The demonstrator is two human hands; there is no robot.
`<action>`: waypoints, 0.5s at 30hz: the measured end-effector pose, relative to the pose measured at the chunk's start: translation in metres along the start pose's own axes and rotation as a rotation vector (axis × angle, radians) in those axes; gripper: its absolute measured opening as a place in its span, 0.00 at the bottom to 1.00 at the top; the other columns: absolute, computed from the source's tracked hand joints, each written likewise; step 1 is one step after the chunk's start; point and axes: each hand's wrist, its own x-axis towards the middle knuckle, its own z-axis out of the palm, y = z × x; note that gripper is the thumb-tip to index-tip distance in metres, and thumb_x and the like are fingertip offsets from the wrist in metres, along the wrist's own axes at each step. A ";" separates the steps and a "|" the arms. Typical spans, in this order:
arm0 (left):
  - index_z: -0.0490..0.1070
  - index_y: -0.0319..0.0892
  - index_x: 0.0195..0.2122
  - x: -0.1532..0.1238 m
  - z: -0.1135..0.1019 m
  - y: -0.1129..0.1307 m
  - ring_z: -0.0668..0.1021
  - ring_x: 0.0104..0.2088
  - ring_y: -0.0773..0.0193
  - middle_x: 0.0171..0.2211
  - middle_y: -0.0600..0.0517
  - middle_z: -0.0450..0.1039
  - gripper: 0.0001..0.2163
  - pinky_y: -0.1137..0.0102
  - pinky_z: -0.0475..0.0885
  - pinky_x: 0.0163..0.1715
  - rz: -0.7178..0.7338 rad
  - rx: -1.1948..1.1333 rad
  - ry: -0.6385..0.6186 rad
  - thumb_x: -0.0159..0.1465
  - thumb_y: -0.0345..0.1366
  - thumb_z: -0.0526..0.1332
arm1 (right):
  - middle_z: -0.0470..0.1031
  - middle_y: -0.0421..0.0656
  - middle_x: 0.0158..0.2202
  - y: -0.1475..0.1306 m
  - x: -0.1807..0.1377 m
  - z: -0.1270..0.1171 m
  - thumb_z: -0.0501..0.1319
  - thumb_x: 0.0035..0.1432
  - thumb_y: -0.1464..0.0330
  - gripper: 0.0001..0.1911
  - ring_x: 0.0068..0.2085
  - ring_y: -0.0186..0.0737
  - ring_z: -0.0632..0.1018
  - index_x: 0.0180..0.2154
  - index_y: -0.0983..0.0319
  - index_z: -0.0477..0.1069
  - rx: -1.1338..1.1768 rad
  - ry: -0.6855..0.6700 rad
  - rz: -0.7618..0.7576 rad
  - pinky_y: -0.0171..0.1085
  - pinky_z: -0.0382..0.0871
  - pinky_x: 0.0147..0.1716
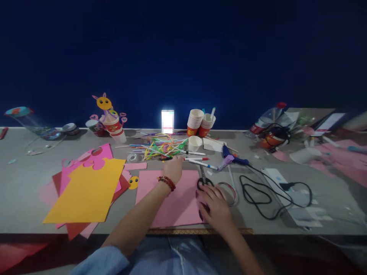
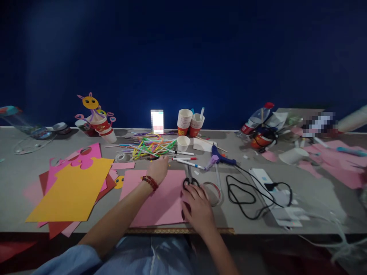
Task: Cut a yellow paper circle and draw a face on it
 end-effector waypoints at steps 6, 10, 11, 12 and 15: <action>0.69 0.45 0.55 -0.077 0.007 -0.023 0.69 0.61 0.56 0.61 0.46 0.68 0.17 0.60 0.60 0.63 0.412 -0.055 -0.020 0.68 0.44 0.59 | 0.77 0.48 0.55 0.005 0.000 0.004 0.58 0.60 0.71 0.17 0.57 0.54 0.73 0.50 0.58 0.75 -0.019 0.013 -0.010 0.60 0.58 0.62; 0.49 0.43 0.70 -0.115 0.039 -0.045 0.56 0.69 0.47 0.71 0.43 0.51 0.37 0.49 0.48 0.67 0.716 -0.075 -0.006 0.66 0.59 0.53 | 0.77 0.48 0.55 0.003 0.002 0.003 0.57 0.60 0.72 0.15 0.56 0.53 0.74 0.47 0.57 0.75 -0.005 0.017 0.008 0.60 0.59 0.61; 0.47 0.44 0.71 -0.117 0.046 -0.050 0.55 0.69 0.47 0.71 0.43 0.50 0.38 0.48 0.47 0.67 0.722 -0.068 0.003 0.66 0.60 0.51 | 0.77 0.48 0.54 0.003 0.003 0.003 0.57 0.60 0.72 0.15 0.55 0.53 0.74 0.47 0.57 0.76 0.000 0.017 0.013 0.60 0.59 0.61; 0.46 0.44 0.71 -0.116 0.052 -0.053 0.54 0.70 0.47 0.71 0.43 0.49 0.38 0.48 0.47 0.67 0.717 -0.061 0.010 0.67 0.61 0.49 | 0.77 0.47 0.54 0.003 0.003 0.003 0.57 0.59 0.71 0.15 0.55 0.52 0.75 0.47 0.56 0.76 0.006 0.018 0.015 0.59 0.60 0.61; 0.47 0.45 0.71 -0.105 0.060 -0.056 0.54 0.70 0.47 0.72 0.44 0.49 0.38 0.49 0.48 0.67 0.672 -0.058 0.031 0.66 0.62 0.48 | 0.78 0.47 0.52 0.005 0.003 0.001 0.58 0.61 0.70 0.13 0.54 0.51 0.75 0.46 0.56 0.76 0.025 0.028 0.016 0.58 0.61 0.60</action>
